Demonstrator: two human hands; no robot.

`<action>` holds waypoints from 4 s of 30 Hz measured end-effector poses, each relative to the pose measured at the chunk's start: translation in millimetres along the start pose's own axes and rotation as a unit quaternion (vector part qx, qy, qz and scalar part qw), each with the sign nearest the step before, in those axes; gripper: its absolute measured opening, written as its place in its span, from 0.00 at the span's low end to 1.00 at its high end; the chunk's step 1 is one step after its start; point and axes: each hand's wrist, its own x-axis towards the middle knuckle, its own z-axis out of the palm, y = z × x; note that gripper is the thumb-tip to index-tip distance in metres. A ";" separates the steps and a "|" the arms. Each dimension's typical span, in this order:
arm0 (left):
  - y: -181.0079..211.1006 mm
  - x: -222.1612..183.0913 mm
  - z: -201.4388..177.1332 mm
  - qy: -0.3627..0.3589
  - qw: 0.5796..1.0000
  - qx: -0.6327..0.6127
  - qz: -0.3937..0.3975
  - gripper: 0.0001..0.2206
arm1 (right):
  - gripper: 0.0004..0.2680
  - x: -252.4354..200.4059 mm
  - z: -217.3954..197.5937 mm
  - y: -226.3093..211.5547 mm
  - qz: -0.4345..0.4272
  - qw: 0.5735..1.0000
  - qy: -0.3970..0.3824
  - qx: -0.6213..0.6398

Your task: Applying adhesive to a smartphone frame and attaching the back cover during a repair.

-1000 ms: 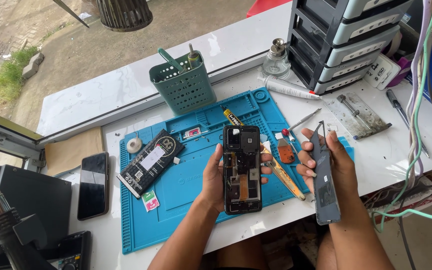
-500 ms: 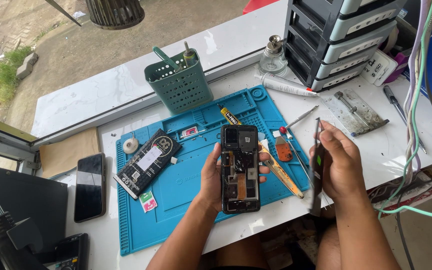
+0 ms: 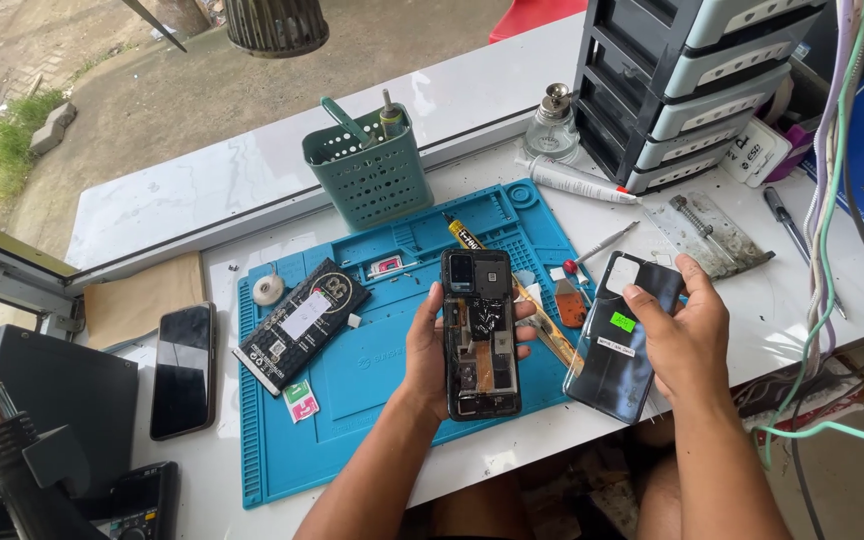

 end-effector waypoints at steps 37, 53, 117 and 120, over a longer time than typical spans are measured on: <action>9.0 -4.4 -3.7 -0.112 0.994 0.008 0.014 0.43 | 0.13 83.5 41.9 -68.2 -0.174 0.847 -0.076 -0.497; 25.7 -12.2 0.5 -0.053 0.982 0.167 0.074 0.32 | 0.12 47.3 -13.2 -41.2 0.193 0.956 -0.188 0.115; -4.5 -24.1 28.3 -0.063 0.972 0.212 -0.081 0.28 | 0.20 10.1 8.9 -19.6 0.168 0.931 -0.097 0.310; 1.4 -24.4 32.9 -0.102 0.967 0.210 -0.100 0.30 | 0.15 10.3 9.2 -16.4 0.157 0.925 -0.126 0.323</action>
